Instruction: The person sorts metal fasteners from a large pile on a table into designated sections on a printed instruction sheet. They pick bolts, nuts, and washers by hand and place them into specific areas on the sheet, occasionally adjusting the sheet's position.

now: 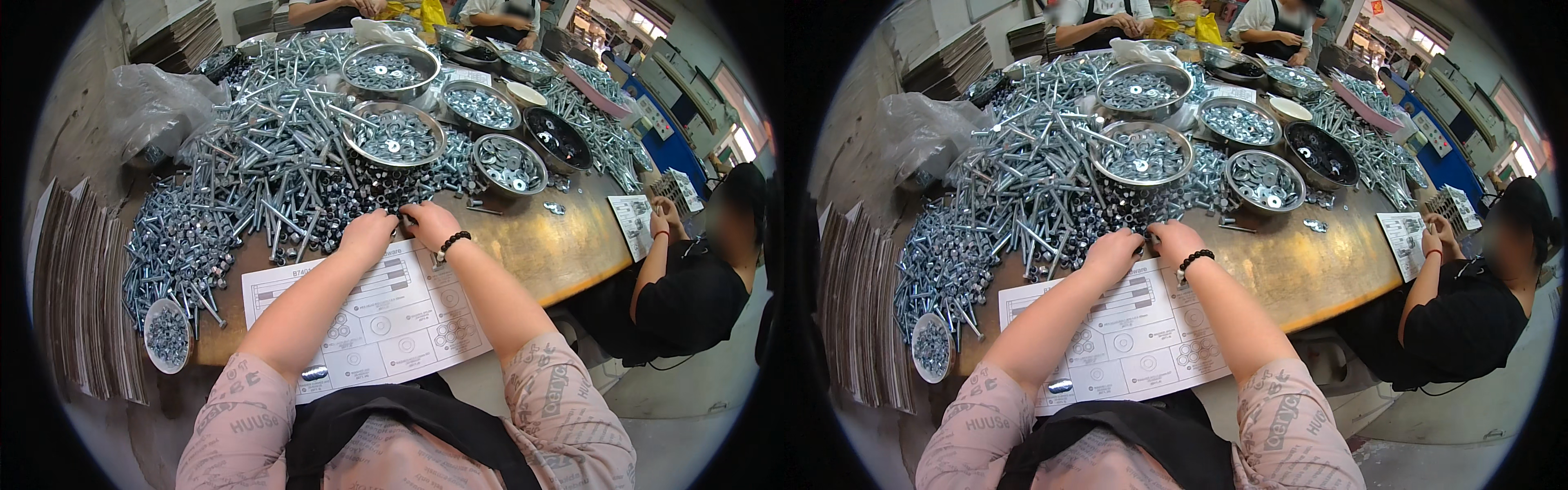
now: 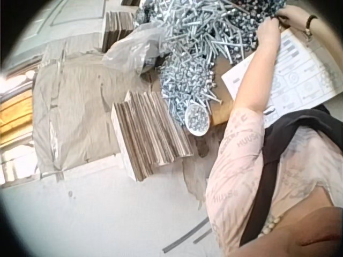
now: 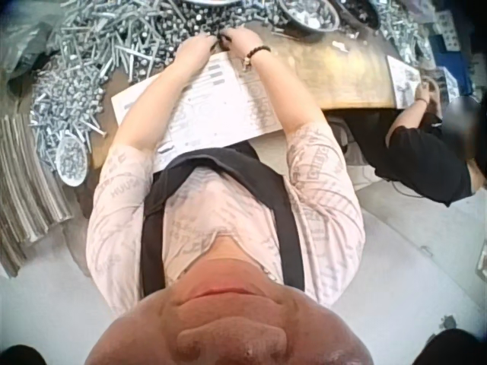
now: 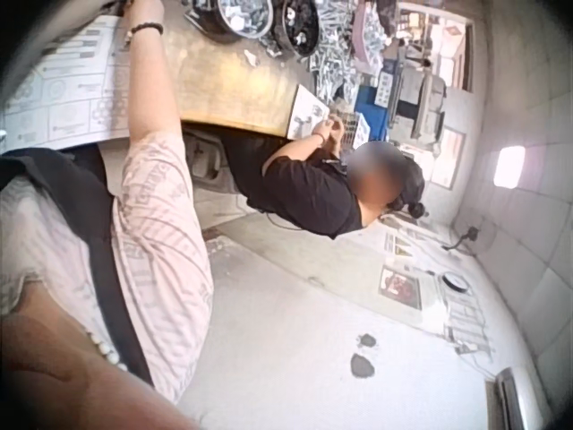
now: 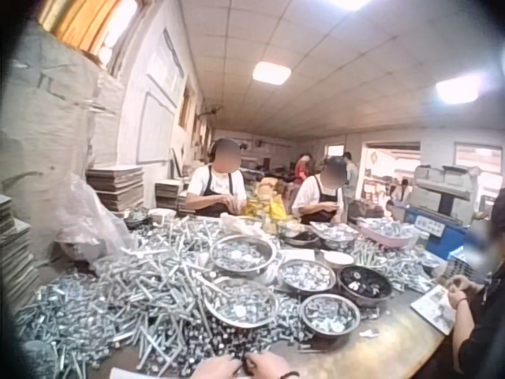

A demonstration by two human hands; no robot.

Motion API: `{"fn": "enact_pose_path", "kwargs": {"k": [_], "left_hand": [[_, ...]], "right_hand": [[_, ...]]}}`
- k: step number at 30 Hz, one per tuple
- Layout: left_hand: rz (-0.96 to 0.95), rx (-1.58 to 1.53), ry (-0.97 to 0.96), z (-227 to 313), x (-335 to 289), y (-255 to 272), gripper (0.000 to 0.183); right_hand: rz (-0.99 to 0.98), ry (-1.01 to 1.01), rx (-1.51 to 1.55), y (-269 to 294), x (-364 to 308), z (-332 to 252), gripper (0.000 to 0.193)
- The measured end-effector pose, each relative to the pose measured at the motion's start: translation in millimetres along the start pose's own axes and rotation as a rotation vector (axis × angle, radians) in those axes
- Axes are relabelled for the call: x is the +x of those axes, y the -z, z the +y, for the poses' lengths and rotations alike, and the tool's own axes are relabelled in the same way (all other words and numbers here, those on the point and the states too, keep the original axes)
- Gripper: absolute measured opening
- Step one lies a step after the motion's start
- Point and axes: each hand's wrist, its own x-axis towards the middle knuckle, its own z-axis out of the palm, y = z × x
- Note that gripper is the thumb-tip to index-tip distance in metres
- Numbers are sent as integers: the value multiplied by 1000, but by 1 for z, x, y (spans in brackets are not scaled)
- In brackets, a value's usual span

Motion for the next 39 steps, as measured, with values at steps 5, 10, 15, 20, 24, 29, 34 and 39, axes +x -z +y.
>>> {"fn": "enact_pose_path", "kwargs": {"k": [5,10,15,20,24,29,34,39], "left_hand": [[-17,74,-34,2,2,1,10],[4,69,-32,-4,1,-4,11],[-81,142,-30,0,5,-2,13],[-11,144,-13,-1,0,4,12],[11,-167,-79,40,-30,26,18],[-271,-267,-195,88,-87,9,20],[-322,-438,-139,105,-102,7,24],[-330,-520,-174,111,-105,1,26]], "right_hand": [[-11,-53,-94,-3,5,-11,17],[36,-35,-200,-11,3,-20,14],[33,75,-252,-12,1,-13,15],[228,148,71,18,-16,1,18],[10,233,142,49,-86,13,20],[-239,170,66,54,-181,1,21],[-100,151,90,43,-203,2,19],[-92,154,125,42,-200,0,20]]}}
